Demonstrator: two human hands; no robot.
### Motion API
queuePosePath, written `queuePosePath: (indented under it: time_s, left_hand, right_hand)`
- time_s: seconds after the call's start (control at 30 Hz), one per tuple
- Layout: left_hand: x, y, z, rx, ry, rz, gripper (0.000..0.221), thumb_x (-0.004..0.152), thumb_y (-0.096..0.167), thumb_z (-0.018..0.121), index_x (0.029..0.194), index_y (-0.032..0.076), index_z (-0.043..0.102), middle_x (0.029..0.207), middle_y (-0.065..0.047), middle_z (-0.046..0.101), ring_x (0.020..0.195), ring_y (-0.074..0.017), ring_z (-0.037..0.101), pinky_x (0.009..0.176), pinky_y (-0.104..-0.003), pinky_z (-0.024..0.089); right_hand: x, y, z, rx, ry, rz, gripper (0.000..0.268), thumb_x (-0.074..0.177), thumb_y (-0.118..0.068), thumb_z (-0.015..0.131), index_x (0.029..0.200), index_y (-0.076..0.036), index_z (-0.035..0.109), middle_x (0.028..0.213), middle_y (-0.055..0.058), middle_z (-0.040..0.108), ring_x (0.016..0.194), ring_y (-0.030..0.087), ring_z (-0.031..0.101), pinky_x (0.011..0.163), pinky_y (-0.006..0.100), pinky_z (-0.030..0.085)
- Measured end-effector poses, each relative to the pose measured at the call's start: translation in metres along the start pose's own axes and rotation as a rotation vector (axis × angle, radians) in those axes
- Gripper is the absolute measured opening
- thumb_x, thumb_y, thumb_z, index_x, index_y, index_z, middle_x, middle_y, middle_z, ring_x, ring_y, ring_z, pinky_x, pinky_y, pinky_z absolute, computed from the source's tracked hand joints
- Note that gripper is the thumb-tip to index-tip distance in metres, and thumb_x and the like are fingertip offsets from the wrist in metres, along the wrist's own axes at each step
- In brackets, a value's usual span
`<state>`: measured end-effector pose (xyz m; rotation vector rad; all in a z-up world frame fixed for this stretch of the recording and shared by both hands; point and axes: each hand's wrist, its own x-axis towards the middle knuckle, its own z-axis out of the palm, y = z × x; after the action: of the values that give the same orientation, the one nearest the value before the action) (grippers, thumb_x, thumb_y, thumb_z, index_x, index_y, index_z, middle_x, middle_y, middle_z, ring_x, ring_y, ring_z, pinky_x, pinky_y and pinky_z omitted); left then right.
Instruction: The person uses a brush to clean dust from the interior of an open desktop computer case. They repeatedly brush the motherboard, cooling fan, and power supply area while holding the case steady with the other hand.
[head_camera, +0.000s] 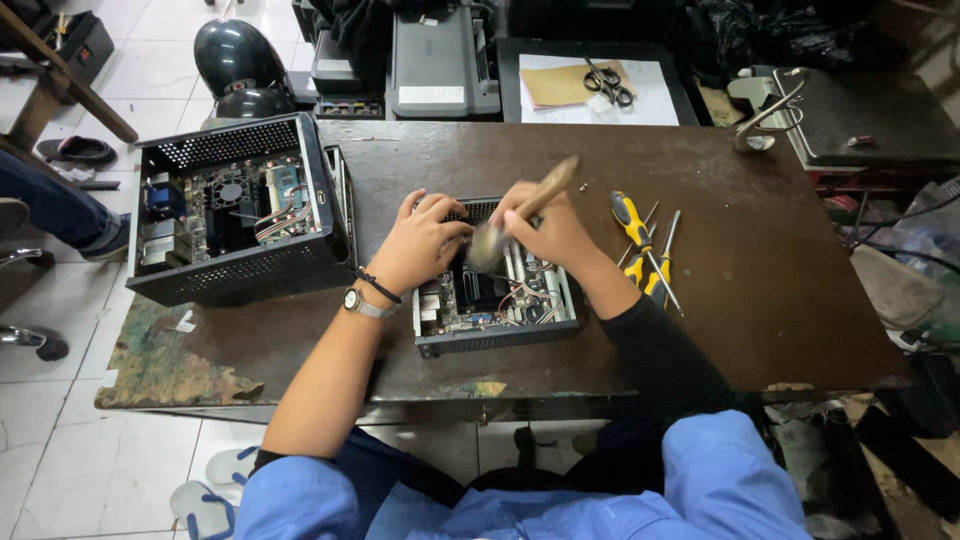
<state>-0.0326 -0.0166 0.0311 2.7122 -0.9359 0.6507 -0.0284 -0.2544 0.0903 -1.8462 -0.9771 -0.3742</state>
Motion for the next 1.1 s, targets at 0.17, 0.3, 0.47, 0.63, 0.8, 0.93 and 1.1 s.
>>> queuePosePath:
  time_s: [0.17, 0.3, 0.47, 0.63, 0.8, 0.93, 1.1]
  left_hand:
    - [0.0, -0.001, 0.004, -0.009, -0.002, 0.002, 0.012, 0.09, 0.027, 0.066, 0.101, 0.024, 0.071, 0.116, 0.005, 0.06, 0.13, -0.0158, 0.05, 0.114, -0.047, 0.03]
    - [0.001, -0.001, 0.004, -0.01, -0.007, 0.008, 0.013, 0.09, 0.026, 0.065, 0.101, 0.023, 0.072, 0.116, 0.004, 0.061, 0.128, -0.0165, 0.051, 0.114, -0.046, 0.031]
    - [-0.001, -0.002, 0.008, -0.034, -0.01, 0.024, 0.013, 0.09, 0.026, 0.065, 0.1, 0.022, 0.072, 0.114, 0.003, 0.06, 0.128, -0.0179, 0.051, 0.111, -0.045, 0.034]
    - [-0.001, -0.001, 0.002, -0.079, -0.018, 0.028, 0.012, 0.089, 0.024, 0.065, 0.1, 0.022, 0.072, 0.11, 0.003, 0.061, 0.129, -0.0179, 0.051, 0.108, -0.042, 0.037]
    - [0.001, -0.001, -0.001, -0.096, -0.037, 0.049, 0.018, 0.087, 0.021, 0.064, 0.104, 0.024, 0.071, 0.109, 0.002, 0.063, 0.127, -0.0204, 0.052, 0.106, -0.043, 0.04]
    - [0.001, 0.0, -0.002, -0.096, -0.038, 0.047, 0.027, 0.085, 0.019, 0.065, 0.111, 0.024, 0.071, 0.11, 0.001, 0.063, 0.127, -0.0221, 0.052, 0.105, -0.045, 0.04]
    - [0.0, 0.001, -0.001, -0.049, -0.059, 0.015, 0.029, 0.09, 0.022, 0.061, 0.119, 0.024, 0.067, 0.11, 0.002, 0.065, 0.13, -0.0195, 0.051, 0.107, -0.043, 0.039]
  right_hand:
    - [-0.005, 0.011, 0.003, -0.218, 0.035, -0.068, 0.009, 0.083, -0.012, 0.063, 0.08, -0.017, 0.07, 0.08, 0.004, 0.067, 0.073, 0.026, 0.067, 0.073, 0.034, 0.054]
    - [-0.004, -0.012, 0.008, 0.033, -0.063, -0.005, 0.01, 0.08, -0.01, 0.059, 0.077, -0.014, 0.068, 0.078, 0.007, 0.068, 0.076, 0.028, 0.068, 0.077, 0.04, 0.054]
    - [-0.005, -0.002, 0.008, -0.159, -0.001, -0.042, 0.012, 0.082, -0.01, 0.06, 0.079, -0.017, 0.069, 0.082, 0.001, 0.068, 0.077, 0.022, 0.068, 0.076, 0.033, 0.054]
    - [-0.007, -0.007, 0.004, -0.137, 0.004, 0.054, 0.01, 0.081, -0.013, 0.065, 0.077, -0.018, 0.071, 0.078, 0.003, 0.069, 0.072, 0.023, 0.068, 0.073, 0.032, 0.055]
    - [-0.007, -0.01, 0.013, 0.03, -0.044, 0.151, 0.011, 0.082, -0.013, 0.064, 0.081, -0.017, 0.074, 0.077, 0.008, 0.071, 0.076, 0.022, 0.069, 0.074, 0.034, 0.054]
    - [-0.003, -0.02, 0.003, -0.29, 0.086, 0.069, 0.014, 0.086, -0.012, 0.065, 0.081, -0.023, 0.072, 0.086, -0.005, 0.07, 0.074, 0.016, 0.068, 0.075, 0.027, 0.055]
    - [-0.005, -0.006, 0.013, -0.171, 0.087, 0.148, 0.017, 0.089, -0.015, 0.069, 0.072, -0.015, 0.068, 0.085, 0.0, 0.073, 0.075, 0.02, 0.07, 0.073, 0.029, 0.056]
